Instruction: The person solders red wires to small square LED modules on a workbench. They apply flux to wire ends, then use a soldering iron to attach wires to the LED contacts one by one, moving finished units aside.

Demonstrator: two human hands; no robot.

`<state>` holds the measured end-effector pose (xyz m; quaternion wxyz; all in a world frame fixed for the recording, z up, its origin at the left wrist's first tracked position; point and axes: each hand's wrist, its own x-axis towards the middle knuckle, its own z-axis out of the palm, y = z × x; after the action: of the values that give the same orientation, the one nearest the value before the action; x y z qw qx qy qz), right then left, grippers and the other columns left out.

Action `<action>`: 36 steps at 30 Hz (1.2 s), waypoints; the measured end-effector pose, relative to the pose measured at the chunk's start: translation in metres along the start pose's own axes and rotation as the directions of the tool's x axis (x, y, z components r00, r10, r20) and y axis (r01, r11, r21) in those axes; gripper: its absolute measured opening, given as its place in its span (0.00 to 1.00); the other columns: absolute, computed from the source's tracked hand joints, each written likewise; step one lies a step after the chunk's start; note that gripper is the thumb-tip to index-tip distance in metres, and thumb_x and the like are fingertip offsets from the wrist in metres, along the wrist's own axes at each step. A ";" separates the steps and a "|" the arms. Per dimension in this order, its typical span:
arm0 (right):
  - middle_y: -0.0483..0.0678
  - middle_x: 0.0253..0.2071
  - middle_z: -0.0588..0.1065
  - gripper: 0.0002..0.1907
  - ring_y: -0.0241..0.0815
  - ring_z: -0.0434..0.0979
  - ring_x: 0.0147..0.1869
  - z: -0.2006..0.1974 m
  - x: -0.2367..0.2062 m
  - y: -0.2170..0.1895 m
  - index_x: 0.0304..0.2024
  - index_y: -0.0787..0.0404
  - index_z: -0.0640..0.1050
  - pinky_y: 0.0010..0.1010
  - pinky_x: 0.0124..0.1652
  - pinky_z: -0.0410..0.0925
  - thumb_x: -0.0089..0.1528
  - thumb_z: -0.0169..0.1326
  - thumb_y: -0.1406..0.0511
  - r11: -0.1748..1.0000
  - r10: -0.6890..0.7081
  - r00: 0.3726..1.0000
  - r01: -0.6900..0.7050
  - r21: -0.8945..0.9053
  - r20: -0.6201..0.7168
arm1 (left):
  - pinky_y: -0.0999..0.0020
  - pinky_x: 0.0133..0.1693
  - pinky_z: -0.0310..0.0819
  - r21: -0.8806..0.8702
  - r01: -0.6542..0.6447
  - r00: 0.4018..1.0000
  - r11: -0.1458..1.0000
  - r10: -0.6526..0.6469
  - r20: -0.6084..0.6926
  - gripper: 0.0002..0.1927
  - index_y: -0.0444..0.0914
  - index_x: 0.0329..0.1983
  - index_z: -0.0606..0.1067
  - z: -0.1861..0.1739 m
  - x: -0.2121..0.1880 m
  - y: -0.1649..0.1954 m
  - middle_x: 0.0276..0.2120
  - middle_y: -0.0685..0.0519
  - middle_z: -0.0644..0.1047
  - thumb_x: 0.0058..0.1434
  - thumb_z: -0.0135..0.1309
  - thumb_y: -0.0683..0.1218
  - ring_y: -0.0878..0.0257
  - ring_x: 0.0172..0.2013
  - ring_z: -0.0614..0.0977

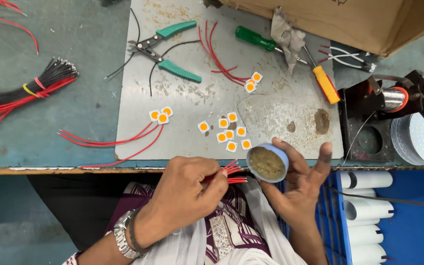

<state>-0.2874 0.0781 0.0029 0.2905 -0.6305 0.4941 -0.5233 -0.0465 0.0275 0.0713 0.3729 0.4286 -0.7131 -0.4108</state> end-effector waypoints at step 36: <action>0.63 0.71 0.70 0.66 0.42 0.80 0.60 -0.025 0.006 0.008 0.75 0.42 0.27 0.28 0.59 0.76 0.62 0.64 0.81 0.997 -0.040 0.997 0.035 -0.068 -0.071 | 0.63 0.23 0.68 0.226 -0.085 0.984 0.970 0.118 -0.136 0.07 0.32 0.28 0.78 -0.020 -0.019 0.001 0.21 0.46 0.76 0.59 0.56 0.41 0.53 0.19 0.78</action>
<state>-0.3138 0.0735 0.0050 0.2413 -0.6297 0.5096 -0.5344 -0.0220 0.0392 0.0763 0.3960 0.4591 -0.7454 -0.2771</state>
